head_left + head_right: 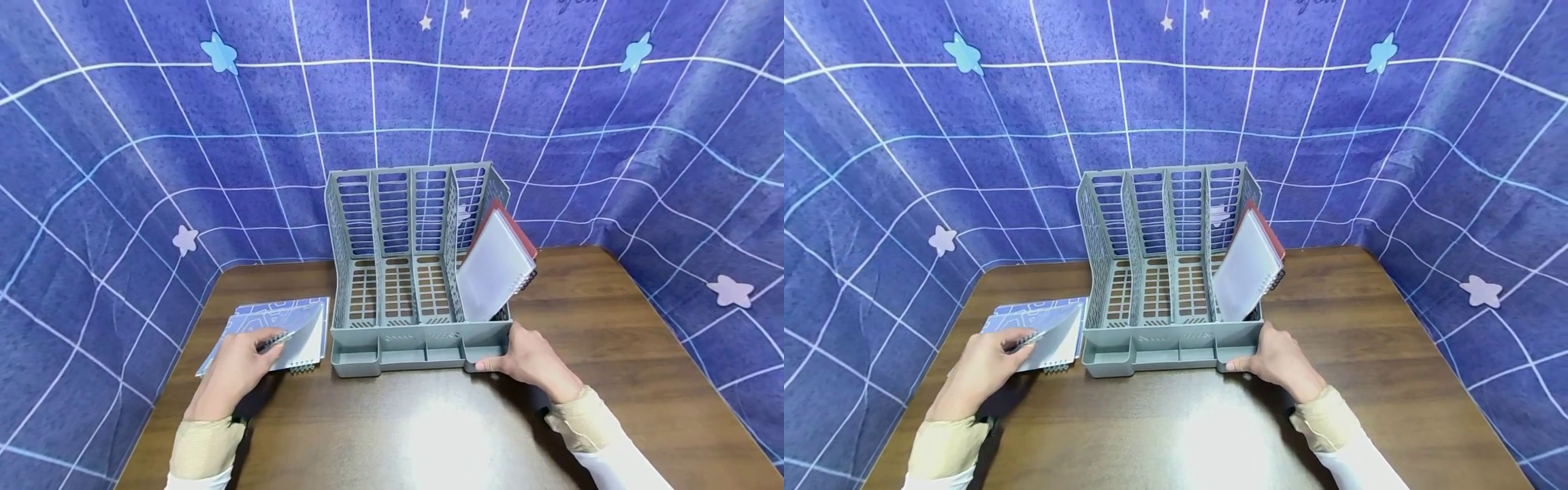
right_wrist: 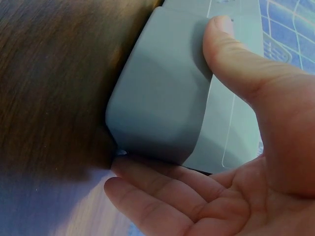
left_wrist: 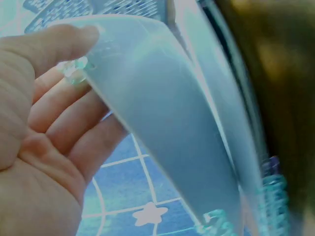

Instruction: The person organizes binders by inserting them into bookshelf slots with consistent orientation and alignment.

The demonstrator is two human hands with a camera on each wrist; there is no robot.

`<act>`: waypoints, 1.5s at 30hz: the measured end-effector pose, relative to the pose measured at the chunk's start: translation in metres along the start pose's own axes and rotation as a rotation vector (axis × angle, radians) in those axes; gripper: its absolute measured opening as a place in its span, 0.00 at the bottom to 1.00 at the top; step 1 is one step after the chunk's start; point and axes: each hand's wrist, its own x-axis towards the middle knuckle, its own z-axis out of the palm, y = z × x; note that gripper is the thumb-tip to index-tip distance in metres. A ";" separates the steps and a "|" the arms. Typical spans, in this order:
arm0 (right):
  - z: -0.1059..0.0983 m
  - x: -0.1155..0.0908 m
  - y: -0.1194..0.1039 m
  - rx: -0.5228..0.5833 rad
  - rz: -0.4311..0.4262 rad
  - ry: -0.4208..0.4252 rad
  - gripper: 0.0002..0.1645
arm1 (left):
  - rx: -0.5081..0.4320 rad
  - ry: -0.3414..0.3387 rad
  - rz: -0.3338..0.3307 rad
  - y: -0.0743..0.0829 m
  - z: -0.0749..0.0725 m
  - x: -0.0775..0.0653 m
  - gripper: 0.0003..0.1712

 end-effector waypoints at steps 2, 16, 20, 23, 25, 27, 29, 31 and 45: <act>0.000 0.000 0.000 -0.002 -0.001 0.000 0.54 | 0.029 0.081 0.004 0.001 -0.005 0.001 0.11; 0.000 0.000 -0.001 -0.025 0.013 -0.006 0.55 | 0.007 0.445 -0.143 0.015 -0.033 0.011 0.09; 0.004 -0.001 0.000 -0.012 0.022 -0.011 0.54 | -0.041 0.597 -0.176 0.021 -0.040 0.014 0.09; 0.006 -0.004 0.003 -0.006 0.033 -0.009 0.54 | -0.067 0.733 -0.182 0.028 -0.042 0.018 0.08; 0.006 -0.006 0.004 -0.003 0.040 -0.009 0.55 | -0.081 0.824 -0.196 0.038 -0.045 0.022 0.06; 0.007 -0.008 0.005 0.000 0.040 -0.007 0.54 | -0.099 0.891 -0.219 0.054 -0.052 0.026 0.05; 0.007 -0.009 0.005 0.006 0.039 -0.008 0.55 | -0.116 0.942 -0.239 0.072 -0.060 0.031 0.05; 0.007 -0.009 0.006 0.007 0.039 -0.007 0.55 | -0.134 0.982 -0.256 0.088 -0.067 0.036 0.05; 0.005 -0.004 0.004 -0.016 0.035 0.005 0.55 | -0.390 1.141 -0.256 0.160 -0.073 0.070 0.07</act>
